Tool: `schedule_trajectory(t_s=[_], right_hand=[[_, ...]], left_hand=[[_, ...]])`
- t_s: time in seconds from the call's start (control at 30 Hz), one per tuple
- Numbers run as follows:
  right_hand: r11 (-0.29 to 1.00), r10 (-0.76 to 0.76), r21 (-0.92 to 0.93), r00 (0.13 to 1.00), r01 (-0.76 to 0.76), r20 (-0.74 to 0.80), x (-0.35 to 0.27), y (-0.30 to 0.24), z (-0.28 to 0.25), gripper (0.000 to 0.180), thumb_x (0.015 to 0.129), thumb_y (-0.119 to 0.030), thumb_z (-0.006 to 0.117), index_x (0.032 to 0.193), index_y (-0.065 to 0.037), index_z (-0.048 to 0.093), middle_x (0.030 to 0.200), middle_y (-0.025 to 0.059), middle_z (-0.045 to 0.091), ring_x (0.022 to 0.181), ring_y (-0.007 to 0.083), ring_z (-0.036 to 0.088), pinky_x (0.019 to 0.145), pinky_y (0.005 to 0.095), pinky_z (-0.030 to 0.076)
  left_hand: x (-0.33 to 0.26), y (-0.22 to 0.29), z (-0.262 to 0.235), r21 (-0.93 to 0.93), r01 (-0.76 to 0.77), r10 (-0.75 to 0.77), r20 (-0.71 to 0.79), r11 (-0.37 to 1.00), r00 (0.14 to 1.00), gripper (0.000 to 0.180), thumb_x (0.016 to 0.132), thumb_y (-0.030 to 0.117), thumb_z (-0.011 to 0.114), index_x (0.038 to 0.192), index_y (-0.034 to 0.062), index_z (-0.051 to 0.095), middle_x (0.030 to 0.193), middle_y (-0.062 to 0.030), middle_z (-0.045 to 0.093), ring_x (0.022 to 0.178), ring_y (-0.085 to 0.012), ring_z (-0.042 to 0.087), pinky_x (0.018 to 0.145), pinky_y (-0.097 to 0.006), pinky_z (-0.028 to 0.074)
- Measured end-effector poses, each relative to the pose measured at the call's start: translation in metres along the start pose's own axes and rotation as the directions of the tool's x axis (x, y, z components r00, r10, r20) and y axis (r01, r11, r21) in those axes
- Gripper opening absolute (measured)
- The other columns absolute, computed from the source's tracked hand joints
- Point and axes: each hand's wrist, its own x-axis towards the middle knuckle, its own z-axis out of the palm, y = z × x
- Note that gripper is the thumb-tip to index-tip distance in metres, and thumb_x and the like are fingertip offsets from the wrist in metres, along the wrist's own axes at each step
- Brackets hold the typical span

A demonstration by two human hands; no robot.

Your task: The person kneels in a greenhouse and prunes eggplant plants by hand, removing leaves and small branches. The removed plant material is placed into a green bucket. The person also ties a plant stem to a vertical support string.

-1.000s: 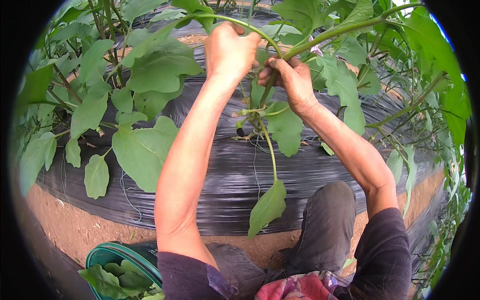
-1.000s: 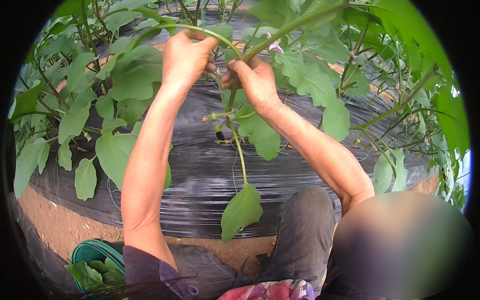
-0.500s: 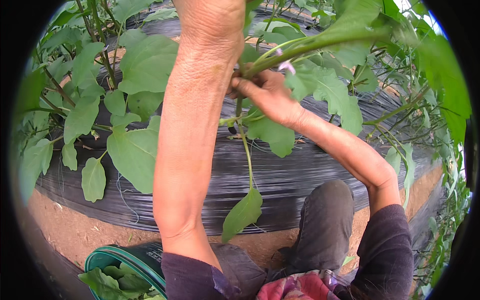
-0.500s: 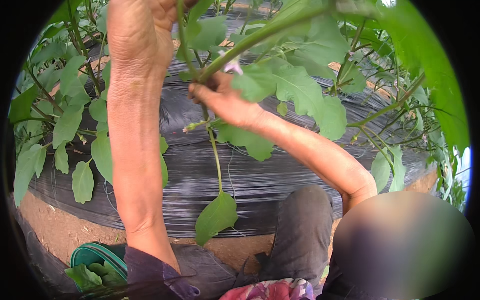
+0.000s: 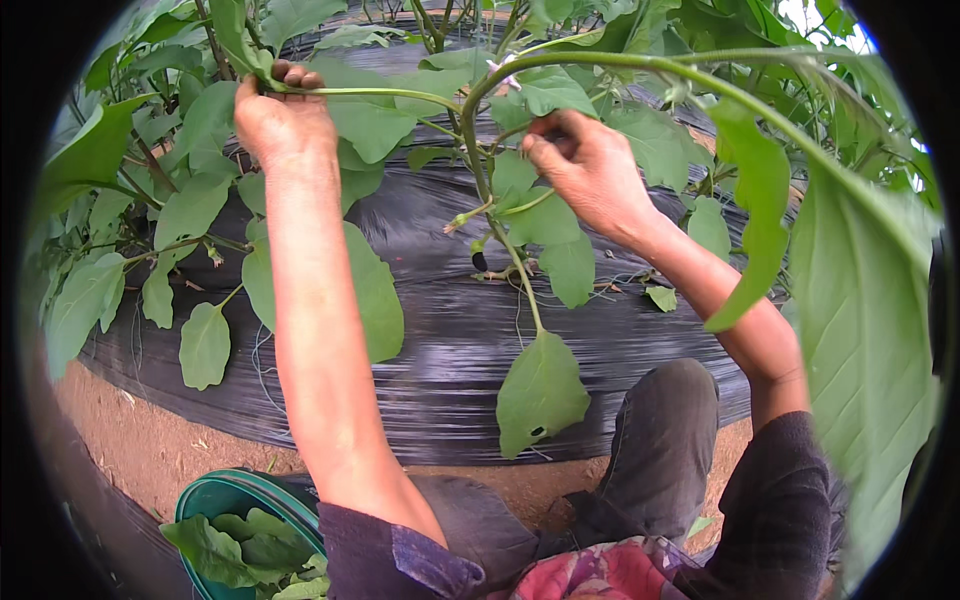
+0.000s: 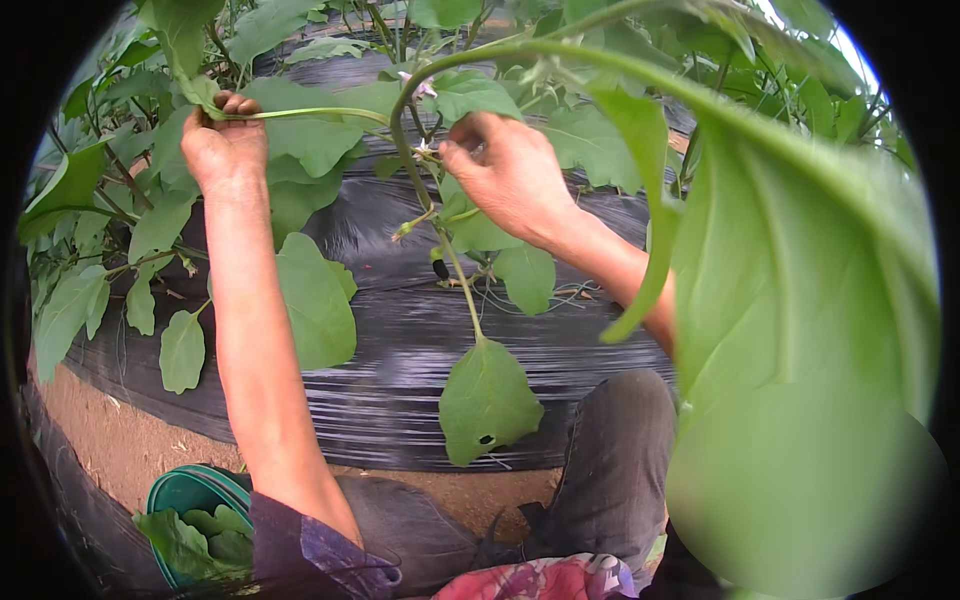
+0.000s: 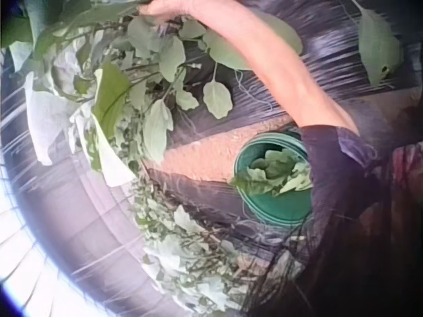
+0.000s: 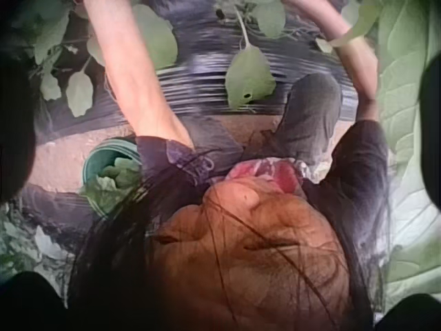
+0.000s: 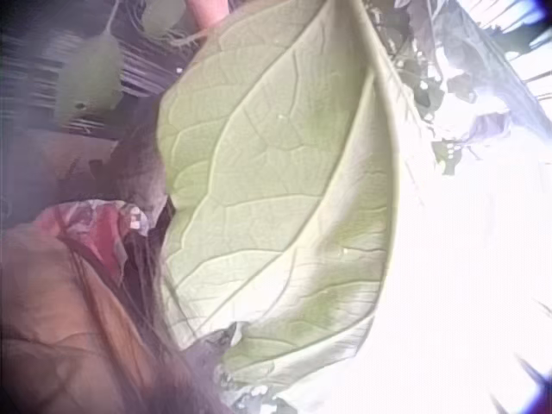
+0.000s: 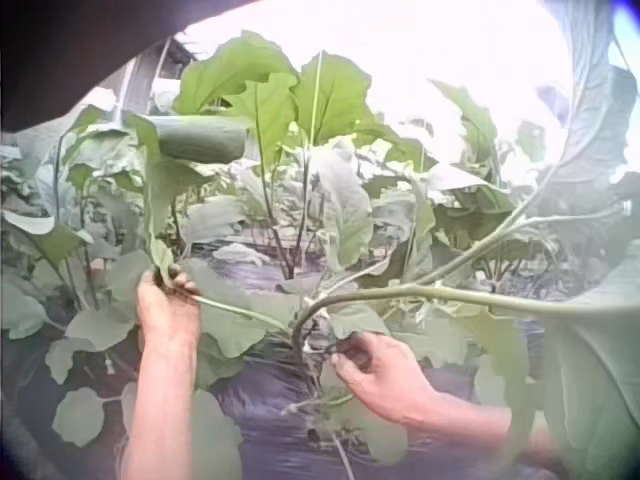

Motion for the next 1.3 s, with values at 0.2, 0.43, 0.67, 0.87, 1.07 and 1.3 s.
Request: schedule_trajectory(t_s=[0.2,0.43,0.67,0.87,1.07,1.3], right_hand=[[0.952,-0.007,0.291,0.96,0.092,-0.28,0.01,-0.03,-0.035,0.049,0.092,-0.036,0.061,0.116,0.004,0.046,0.085,0.0104,0.062,0.061,0.0133,0.062,0.055,0.0229,0.047],[0.955,-0.049,0.263,0.946,0.138,-0.321,0.053,-0.007,-0.044,0.039,0.095,-0.032,0.057,0.114,0.002,0.052,0.1,0.0103,0.061,0.071,0.0154,0.064,0.06,0.023,0.05],[0.944,-0.047,0.3,0.954,0.139,-0.295,0.082,-0.015,-0.043,0.036,0.095,-0.029,0.057,0.104,0.006,0.054,0.097,0.0131,0.066,0.081,0.0181,0.069,0.061,0.0259,0.054],[0.936,0.019,0.34,0.954,0.088,-0.3,0.104,-0.009,-0.043,0.031,0.093,-0.027,0.058,0.095,0.004,0.055,0.084,0.0114,0.067,0.066,0.0165,0.069,0.053,0.026,0.052],[0.93,0.048,0.36,0.946,0.075,-0.321,0.119,-0.012,-0.039,0.031,0.091,-0.027,0.059,0.095,0.004,0.057,0.076,0.0103,0.067,0.056,0.0165,0.067,0.052,0.0288,0.052],[0.938,0.084,0.346,0.956,0.02,-0.28,0.14,-0.006,-0.036,0.032,0.092,-0.028,0.061,0.096,0.004,0.056,0.08,0.0086,0.067,0.052,0.0115,0.061,0.045,0.0242,0.049]], left_hand=[[-0.022,-0.024,0.01,-0.004,-0.022,0.022,-0.002,1.0,1.0,0.019,0.09,0.018,0.044,0.096,0.0004,0.051,0.093,-0.0126,0.056,0.086,-0.0254,0.057,0.085,-0.042,0.049],[-0.068,-0.088,0.011,0.497,0.13,-0.278,0.237,0.858,0.931,0.03,0.088,0.019,0.055,0.11,-0.002,0.05,0.114,-0.0159,0.058,0.108,-0.026,0.057,0.1,-0.037,0.042],[-0.073,-0.105,0.007,0.681,0.027,-0.301,0.288,0.732,0.909,0.045,0.084,0.023,0.062,0.117,-0.0067,0.054,0.098,-0.0108,0.064,0.09,-0.0205,0.062,0.081,-0.035,0.049],[-0.085,-0.077,0.037,0.964,-0.261,-0.128,0.265,0.044,0.956,0.037,0.082,0.028,0.056,0.102,-0.0032,0.063,0.091,-0.0224,0.068,0.089,-0.0341,0.065,0.081,-0.04,0.049],[-0.051,-0.087,0.078,0.72,-0.514,0.03,0.568,0.466,0.822,0.044,0.092,0.017,0.047,0.124,-0.0116,0.045,0.117,-0.02,0.062,0.106,-0.0291,0.061,0.096,-0.036,0.045],[-0.025,-0.063,0.112,0.798,-0.252,-0.353,0.493,0.547,0.795,0.036,0.096,0.022,0.046,0.119,-0.0057,0.054,0.087,-0.0115,0.068,0.078,-0.0153,0.065,0.073,-0.026,0.051]])
